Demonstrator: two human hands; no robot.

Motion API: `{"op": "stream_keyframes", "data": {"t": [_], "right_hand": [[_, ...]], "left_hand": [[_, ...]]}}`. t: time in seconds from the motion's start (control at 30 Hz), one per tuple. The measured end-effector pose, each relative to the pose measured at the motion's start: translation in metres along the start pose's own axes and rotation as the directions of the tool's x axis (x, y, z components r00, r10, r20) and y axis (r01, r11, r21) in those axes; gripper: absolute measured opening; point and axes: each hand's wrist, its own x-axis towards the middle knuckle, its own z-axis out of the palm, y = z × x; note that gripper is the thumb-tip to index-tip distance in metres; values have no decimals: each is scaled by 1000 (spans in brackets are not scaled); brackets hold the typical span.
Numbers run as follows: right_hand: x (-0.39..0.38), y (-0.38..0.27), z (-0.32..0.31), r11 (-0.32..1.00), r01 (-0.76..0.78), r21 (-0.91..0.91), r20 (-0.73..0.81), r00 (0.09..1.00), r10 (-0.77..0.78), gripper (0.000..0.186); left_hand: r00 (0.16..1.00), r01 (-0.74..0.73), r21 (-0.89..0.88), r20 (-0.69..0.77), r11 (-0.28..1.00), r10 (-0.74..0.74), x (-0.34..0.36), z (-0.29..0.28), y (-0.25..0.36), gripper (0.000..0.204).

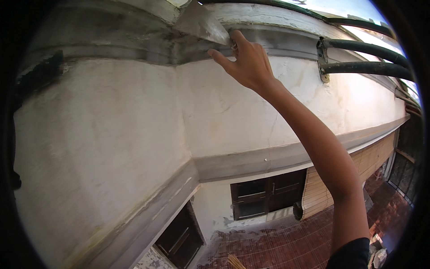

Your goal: The person applies plaster to the upper wall and ceiling junction using a trowel, smoothing the surface with repeated strokes. The person occasionally pauses to scrape excess material from the trowel and continues smoothing the treated area.

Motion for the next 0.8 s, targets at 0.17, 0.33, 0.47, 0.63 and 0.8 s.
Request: {"op": "stream_keyframes", "data": {"t": [0.17,0.33,0.47,0.63,0.8], "right_hand": [[12,25,11,927,305,-218,-111,936,-334,22],[53,32,10,841,443,-311,-135,855,-501,45],[83,5,10,801,484,-352,-160,812,-561,47],[96,-16,14,745,433,-507,126,893,-433,21],[88,3,9,876,261,-406,-45,952,-304,43]], "left_hand": [[1000,1,1,-6,1000,-1,0,1,0,48],[1000,0,5,-7,1000,0,0,2,0,48],[1000,-5,10,-9,1000,5,0,1,1,48],[1000,-9,19,-14,1000,9,0,0,0,47],[1000,-10,14,-13,1000,10,-1,3,0,47]]}}
